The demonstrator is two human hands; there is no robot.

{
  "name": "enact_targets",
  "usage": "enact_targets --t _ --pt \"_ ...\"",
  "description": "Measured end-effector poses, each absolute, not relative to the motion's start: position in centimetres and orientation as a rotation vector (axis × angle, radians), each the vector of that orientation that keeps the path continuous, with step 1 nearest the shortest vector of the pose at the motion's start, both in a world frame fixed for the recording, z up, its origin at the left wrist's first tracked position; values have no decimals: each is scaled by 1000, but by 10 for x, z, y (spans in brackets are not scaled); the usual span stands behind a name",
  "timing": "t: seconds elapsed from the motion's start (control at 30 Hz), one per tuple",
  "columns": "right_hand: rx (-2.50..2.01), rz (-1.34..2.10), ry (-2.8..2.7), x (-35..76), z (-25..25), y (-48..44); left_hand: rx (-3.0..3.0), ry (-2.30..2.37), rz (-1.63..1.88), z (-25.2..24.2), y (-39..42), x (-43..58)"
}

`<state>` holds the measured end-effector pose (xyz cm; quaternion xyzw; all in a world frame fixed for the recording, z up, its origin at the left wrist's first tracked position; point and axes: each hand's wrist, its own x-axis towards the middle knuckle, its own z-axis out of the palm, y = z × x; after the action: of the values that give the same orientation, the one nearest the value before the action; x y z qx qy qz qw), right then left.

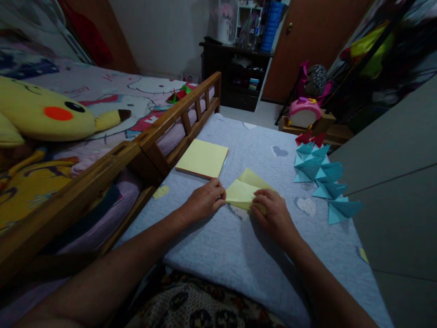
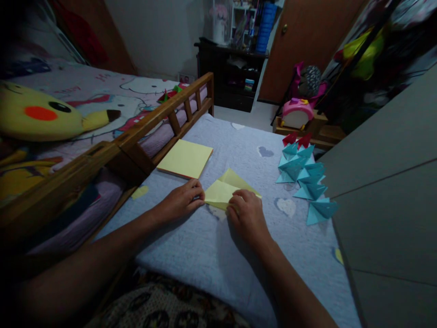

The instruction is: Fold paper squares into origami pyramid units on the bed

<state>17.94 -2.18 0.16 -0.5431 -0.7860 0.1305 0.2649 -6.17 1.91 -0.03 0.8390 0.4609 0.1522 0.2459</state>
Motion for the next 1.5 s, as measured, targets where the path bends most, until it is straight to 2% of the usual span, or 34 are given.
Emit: enact_targets --t 0.1,0.2,0.5,0.77,1.2,1.4,1.5 --pt "-1534 703 -1974 190 -1 -15 2275 1253 401 0 20 -62" --pt "-1617 798 -1837 192 -2 -11 2272 1251 379 1 20 -62" --pt "-1721 769 -1789 186 -3 -9 2325 1245 248 4 23 -66" --pt "-1754 769 -1825 185 -3 -9 2340 1153 287 5 24 -69" --pt "-1801 719 -1842 183 -2 -9 2403 1339 226 4 20 -58" --pt "-1803 723 -1868 183 -3 -9 2583 1527 277 1 -10 -55" --pt "-1796 695 -1881 183 -4 -9 2724 1399 181 1 -32 -49"
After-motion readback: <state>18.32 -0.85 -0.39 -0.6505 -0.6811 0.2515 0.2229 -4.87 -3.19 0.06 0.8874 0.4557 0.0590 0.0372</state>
